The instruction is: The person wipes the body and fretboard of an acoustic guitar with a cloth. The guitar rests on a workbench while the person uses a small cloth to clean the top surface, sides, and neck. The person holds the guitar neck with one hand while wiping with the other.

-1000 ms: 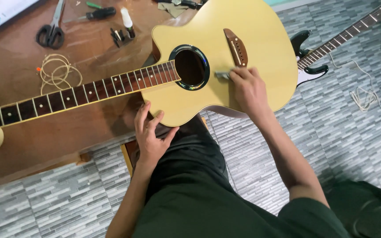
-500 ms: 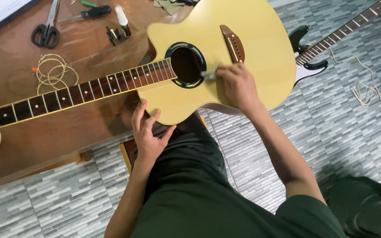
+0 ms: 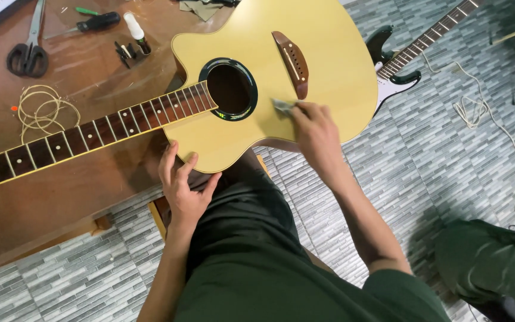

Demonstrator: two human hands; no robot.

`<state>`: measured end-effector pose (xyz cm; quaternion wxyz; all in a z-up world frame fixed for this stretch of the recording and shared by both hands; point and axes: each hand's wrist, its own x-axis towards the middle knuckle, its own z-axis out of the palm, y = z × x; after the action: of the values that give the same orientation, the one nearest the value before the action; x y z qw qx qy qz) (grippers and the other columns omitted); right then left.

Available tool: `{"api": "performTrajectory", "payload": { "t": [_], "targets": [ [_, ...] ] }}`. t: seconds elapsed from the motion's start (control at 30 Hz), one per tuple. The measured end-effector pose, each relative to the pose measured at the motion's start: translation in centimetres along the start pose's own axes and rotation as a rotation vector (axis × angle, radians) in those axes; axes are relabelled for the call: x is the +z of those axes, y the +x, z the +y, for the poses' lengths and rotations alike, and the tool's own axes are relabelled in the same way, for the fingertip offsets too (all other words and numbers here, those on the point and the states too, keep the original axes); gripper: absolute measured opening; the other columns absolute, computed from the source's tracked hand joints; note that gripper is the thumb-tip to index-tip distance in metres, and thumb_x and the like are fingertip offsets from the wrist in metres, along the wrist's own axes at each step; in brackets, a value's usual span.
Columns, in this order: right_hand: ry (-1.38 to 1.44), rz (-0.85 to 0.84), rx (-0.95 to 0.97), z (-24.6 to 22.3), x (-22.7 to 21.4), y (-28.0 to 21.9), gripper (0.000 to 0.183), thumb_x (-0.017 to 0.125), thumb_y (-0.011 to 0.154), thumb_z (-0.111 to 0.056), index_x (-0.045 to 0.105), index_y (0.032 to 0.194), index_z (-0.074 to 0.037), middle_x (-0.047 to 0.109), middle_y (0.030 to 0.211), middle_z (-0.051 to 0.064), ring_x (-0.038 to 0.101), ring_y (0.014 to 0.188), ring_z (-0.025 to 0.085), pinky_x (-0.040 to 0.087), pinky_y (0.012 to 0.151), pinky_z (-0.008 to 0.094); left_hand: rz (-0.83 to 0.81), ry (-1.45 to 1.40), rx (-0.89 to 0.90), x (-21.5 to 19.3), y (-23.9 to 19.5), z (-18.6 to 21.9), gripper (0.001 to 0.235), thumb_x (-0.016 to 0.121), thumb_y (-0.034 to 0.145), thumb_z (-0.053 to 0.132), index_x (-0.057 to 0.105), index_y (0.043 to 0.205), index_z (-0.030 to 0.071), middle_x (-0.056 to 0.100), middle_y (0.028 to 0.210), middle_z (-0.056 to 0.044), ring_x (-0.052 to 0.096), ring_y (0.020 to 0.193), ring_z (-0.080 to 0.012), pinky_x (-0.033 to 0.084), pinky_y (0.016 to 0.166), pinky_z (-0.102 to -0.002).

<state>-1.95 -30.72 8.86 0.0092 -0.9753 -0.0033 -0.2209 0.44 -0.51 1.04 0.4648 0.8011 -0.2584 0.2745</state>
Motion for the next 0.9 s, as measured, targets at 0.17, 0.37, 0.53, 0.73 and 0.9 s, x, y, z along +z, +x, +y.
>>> {"api": "performTrajectory", "payload": {
  "t": [0.17, 0.37, 0.53, 0.73, 0.9],
  "targets": [
    [0.236, 0.076, 0.109, 6.5, 2.4, 1.9, 0.015, 0.069, 0.099, -0.005, 0.075, 0.111, -0.011, 0.066, 0.111, 0.012, 0.066, 0.097, 0.037, 0.058, 0.080, 0.044, 0.032, -0.031, 0.031, 0.3, 0.1, -0.2, 0.060, 0.091, 0.082, 0.028, 0.063, 0.128, 0.002, 0.039, 0.157, -0.024, 0.040, 0.144, -0.0485, 0.041, 0.112, -0.061],
    [0.552, -0.040, 0.054, 11.6, 8.1, 12.6, 0.024, 0.062, 0.089, 0.008, 0.078, 0.102, -0.004, 0.077, 0.100, 0.012, 0.071, 0.091, 0.029, 0.054, 0.080, 0.038, 0.004, -0.009, 0.019, -0.2, 0.6, 1.0, 0.052, 0.081, 0.094, 0.035, 0.057, 0.131, 0.006, 0.040, 0.154, -0.022, 0.045, 0.145, -0.0423, 0.044, 0.121, -0.062],
    [0.794, -0.214, 0.042, 10.6, 8.4, 17.7, 0.028, 0.058, 0.086, 0.014, 0.078, 0.096, -0.002, 0.079, 0.099, 0.013, 0.076, 0.093, 0.024, 0.062, 0.084, 0.031, -0.013, 0.025, 0.003, -0.3, 0.6, 1.3, 0.053, 0.081, 0.094, 0.037, 0.058, 0.131, 0.007, 0.042, 0.154, -0.022, 0.045, 0.145, -0.0419, 0.046, 0.119, -0.061],
    [0.556, -0.084, -0.029, 10.8, 5.5, 9.3, 0.023, 0.062, 0.093, 0.004, 0.077, 0.108, -0.005, 0.076, 0.099, 0.012, 0.067, 0.090, 0.030, 0.048, 0.079, 0.039, 0.021, 0.082, 0.026, -0.2, 0.9, 0.9, 0.051, 0.074, 0.097, 0.044, 0.060, 0.127, 0.004, 0.048, 0.150, -0.025, 0.050, 0.141, -0.0438, 0.049, 0.115, -0.058],
    [0.309, 0.065, 0.040, 1.5, 1.6, -1.6, 0.019, 0.071, 0.093, -0.004, 0.077, 0.107, -0.015, 0.071, 0.105, 0.008, 0.067, 0.093, 0.033, 0.053, 0.087, 0.040, 0.055, -0.082, 0.028, 0.3, 0.1, -0.4, 0.062, 0.095, 0.078, 0.024, 0.064, 0.127, 0.002, 0.038, 0.158, -0.027, 0.039, 0.146, -0.0481, 0.043, 0.115, -0.055]
  ]
}}
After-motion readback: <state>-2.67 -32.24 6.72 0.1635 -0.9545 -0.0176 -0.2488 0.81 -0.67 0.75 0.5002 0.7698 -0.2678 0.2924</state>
